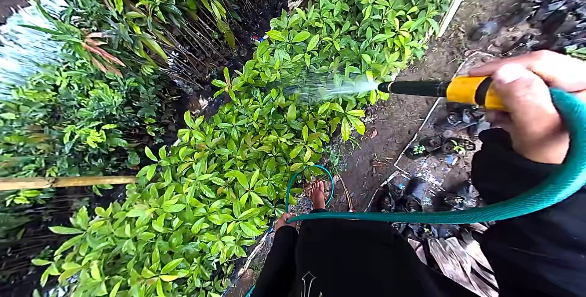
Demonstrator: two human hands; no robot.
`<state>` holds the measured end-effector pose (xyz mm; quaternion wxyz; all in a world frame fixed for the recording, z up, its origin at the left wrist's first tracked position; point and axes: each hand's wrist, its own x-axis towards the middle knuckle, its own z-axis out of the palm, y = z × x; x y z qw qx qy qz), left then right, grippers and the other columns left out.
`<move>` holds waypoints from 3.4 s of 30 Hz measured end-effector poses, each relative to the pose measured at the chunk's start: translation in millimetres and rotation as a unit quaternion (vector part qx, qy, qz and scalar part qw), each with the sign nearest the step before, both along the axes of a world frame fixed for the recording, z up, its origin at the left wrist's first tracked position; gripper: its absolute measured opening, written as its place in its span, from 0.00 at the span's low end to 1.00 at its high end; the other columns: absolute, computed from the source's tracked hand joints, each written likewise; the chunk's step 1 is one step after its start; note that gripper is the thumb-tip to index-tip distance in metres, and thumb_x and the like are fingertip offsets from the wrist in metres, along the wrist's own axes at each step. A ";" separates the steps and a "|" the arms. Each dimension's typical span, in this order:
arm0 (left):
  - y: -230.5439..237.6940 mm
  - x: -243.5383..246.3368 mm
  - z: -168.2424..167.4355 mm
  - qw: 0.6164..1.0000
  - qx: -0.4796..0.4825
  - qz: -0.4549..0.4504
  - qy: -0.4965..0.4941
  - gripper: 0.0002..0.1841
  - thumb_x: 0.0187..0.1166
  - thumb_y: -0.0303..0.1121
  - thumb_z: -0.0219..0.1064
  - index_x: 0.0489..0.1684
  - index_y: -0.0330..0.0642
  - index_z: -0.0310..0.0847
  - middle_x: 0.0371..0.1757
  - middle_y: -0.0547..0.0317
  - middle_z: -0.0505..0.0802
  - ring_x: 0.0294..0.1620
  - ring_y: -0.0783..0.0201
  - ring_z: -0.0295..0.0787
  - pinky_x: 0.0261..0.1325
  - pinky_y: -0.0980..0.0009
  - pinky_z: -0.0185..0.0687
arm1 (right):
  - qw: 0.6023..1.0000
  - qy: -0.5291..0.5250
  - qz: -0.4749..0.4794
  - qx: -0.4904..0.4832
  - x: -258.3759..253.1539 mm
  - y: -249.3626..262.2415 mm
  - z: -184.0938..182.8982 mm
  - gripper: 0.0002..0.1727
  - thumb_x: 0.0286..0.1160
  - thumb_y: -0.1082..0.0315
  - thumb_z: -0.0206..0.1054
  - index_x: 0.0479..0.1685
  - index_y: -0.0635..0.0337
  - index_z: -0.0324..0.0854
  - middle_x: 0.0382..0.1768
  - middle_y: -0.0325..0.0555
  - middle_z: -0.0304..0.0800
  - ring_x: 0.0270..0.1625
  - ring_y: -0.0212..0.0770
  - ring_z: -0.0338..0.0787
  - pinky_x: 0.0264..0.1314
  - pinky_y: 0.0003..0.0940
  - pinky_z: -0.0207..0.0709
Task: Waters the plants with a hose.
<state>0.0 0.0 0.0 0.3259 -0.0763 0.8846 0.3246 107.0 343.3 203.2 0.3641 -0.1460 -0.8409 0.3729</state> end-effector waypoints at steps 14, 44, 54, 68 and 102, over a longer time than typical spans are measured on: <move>39.0 16.0 112.7 0.996 0.072 0.050 -0.028 0.12 0.87 0.17 0.54 0.45 0.07 0.76 0.61 0.21 0.85 0.65 0.53 0.80 0.71 0.75 0.69 | 0.999 0.025 0.012 0.022 3.5 -7.2 7.5 0.18 0.86 0.55 0.60 0.53 0.59 0.88 0.30 0.32 0.89 0.20 0.18 0.78 0.21 0.15 0.73; -9.2 10.0 54.3 0.987 -0.124 -0.044 -0.088 0.15 0.88 0.26 0.61 0.56 0.14 0.80 0.63 0.24 0.87 0.68 0.41 0.84 0.76 0.56 0.72 | 0.996 0.018 0.084 0.009 -7.7 -29.5 19.7 0.19 0.87 0.54 0.58 0.53 0.58 0.88 0.32 0.29 0.87 0.21 0.17 0.76 0.19 0.14 0.69; 38.8 17.2 112.1 0.987 0.125 0.104 -0.009 0.10 0.85 0.15 0.54 0.44 0.07 0.77 0.60 0.21 0.86 0.65 0.53 0.79 0.70 0.77 0.69 | 0.994 0.029 0.103 0.026 -10.5 -31.7 20.8 0.18 0.87 0.56 0.58 0.51 0.60 0.89 0.32 0.31 0.88 0.23 0.16 0.77 0.22 0.13 0.71; -7.0 13.1 53.6 0.987 -0.145 -0.049 -0.042 0.14 0.86 0.27 0.64 0.50 0.18 0.83 0.56 0.31 0.91 0.56 0.51 0.86 0.66 0.64 0.76 | 0.995 0.005 0.098 0.029 -9.0 -32.9 18.1 0.19 0.87 0.54 0.58 0.52 0.59 0.89 0.32 0.32 0.88 0.22 0.19 0.76 0.21 0.16 0.70; -74.6 6.9 -72.9 0.975 -0.171 -0.078 -0.118 0.18 0.88 0.38 0.63 0.58 0.28 0.85 0.66 0.34 0.89 0.71 0.41 0.85 0.76 0.45 0.73 | 0.997 -0.023 0.070 0.029 -2.9 -36.2 24.7 0.22 0.85 0.51 0.60 0.54 0.60 0.88 0.36 0.33 0.90 0.24 0.17 0.78 0.23 0.15 0.71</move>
